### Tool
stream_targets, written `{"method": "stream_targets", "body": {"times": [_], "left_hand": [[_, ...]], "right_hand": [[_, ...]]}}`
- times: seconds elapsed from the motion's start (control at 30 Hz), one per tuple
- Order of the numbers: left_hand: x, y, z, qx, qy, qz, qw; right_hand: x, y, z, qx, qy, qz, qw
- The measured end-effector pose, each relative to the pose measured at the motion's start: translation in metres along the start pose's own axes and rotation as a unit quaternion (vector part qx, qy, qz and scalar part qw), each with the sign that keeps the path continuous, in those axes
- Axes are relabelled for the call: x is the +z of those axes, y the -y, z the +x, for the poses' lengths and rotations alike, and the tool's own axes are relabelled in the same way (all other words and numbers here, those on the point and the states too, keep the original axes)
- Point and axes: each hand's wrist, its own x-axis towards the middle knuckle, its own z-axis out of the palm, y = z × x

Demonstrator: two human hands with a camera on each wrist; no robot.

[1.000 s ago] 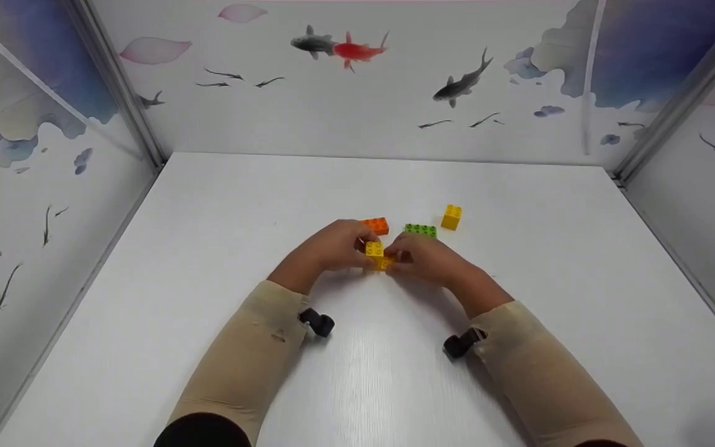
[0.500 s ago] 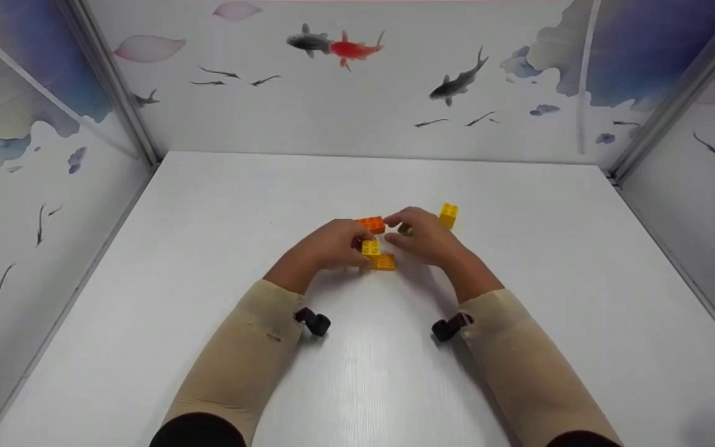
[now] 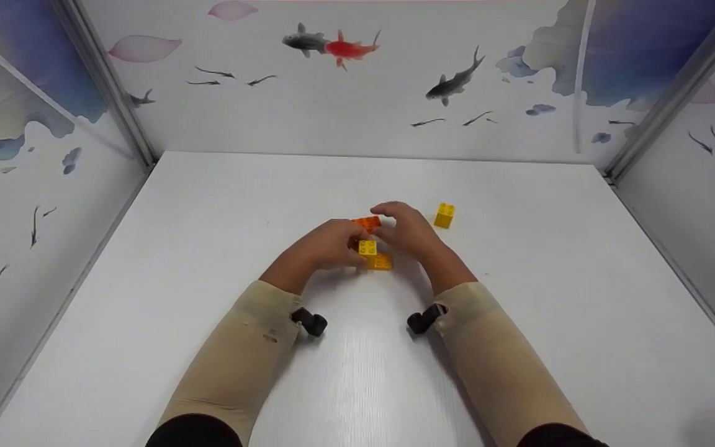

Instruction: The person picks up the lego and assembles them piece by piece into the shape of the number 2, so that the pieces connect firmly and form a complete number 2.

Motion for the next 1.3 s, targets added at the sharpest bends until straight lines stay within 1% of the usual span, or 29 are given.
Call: {"method": "stream_targets", "body": {"times": [0.2,0.3,0.4,0.57,0.77,1.0,1.07,1.3], "left_hand": [[0.000,0.001,0.001,0.002,-0.002,-0.005,1.0000],[0.001,0.001,0.002,0.004,-0.003,-0.005,1.0000],[0.001,0.000,0.002,0.005,-0.003,-0.001,1.0000],[0.000,-0.001,0.002,-0.001,-0.003,-0.003,1.0000],[0.000,0.000,0.003,-0.010,0.005,-0.001,0.9999],[-0.001,-0.001,0.002,-0.021,0.005,-0.012,0.9997],[-0.002,-0.001,0.002,-0.020,0.005,-0.015,0.9997],[-0.001,0.000,0.000,-0.020,0.004,-0.030,0.9993]], "right_hand": [[0.003,-0.003,0.006,0.025,0.019,0.004,0.9995],[0.004,-0.005,0.007,0.031,0.022,0.008,0.9992],[0.004,-0.007,0.006,0.028,0.017,0.013,0.9994],[0.003,-0.006,0.005,0.016,0.004,0.013,0.9998],[0.003,-0.006,0.005,0.023,0.002,0.005,0.9997],[-0.004,-0.007,0.001,-0.017,-0.019,-0.012,0.9996],[-0.008,-0.008,-0.002,-0.021,-0.022,-0.009,0.9995],[-0.021,-0.012,-0.011,-0.007,-0.022,0.019,0.9995]]}}
